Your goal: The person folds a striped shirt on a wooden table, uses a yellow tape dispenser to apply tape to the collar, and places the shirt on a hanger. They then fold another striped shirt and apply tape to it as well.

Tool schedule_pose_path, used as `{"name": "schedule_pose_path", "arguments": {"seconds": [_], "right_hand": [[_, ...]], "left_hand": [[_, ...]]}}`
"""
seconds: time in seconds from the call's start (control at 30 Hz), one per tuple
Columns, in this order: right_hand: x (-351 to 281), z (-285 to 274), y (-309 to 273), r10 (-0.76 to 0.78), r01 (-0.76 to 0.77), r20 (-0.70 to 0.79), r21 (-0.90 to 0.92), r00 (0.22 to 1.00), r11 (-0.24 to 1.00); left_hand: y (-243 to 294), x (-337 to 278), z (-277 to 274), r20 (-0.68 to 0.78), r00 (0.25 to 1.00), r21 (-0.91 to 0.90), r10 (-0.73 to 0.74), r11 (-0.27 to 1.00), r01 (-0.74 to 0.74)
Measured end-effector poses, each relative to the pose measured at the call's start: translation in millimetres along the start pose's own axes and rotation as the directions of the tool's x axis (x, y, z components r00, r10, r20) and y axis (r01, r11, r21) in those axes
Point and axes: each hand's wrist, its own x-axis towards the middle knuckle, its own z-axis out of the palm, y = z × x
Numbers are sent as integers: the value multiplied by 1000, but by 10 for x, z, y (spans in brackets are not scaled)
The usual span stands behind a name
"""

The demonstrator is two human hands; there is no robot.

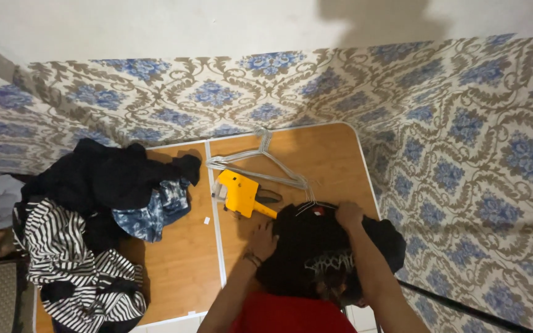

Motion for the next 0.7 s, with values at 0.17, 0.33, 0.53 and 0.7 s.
{"name": "schedule_pose_path", "arguments": {"seconds": [0.17,0.33,0.53,0.7], "right_hand": [[-221,-246,-31,12,-7,-52,110,999,994],[-381,-302,-3,6,1,-40,167,999,986],[-36,104,83,-20,21,-14,104,1000,994],[85,266,117,15,-19,59,69,998,997]], "left_hand": [[-27,61,11,-65,996,-58,69,996,-73],[13,58,-111,0,999,-175,46,984,-45],[-7,69,-130,51,996,-170,67,984,-58],[7,76,-59,17,993,-23,116,993,-116]]}}
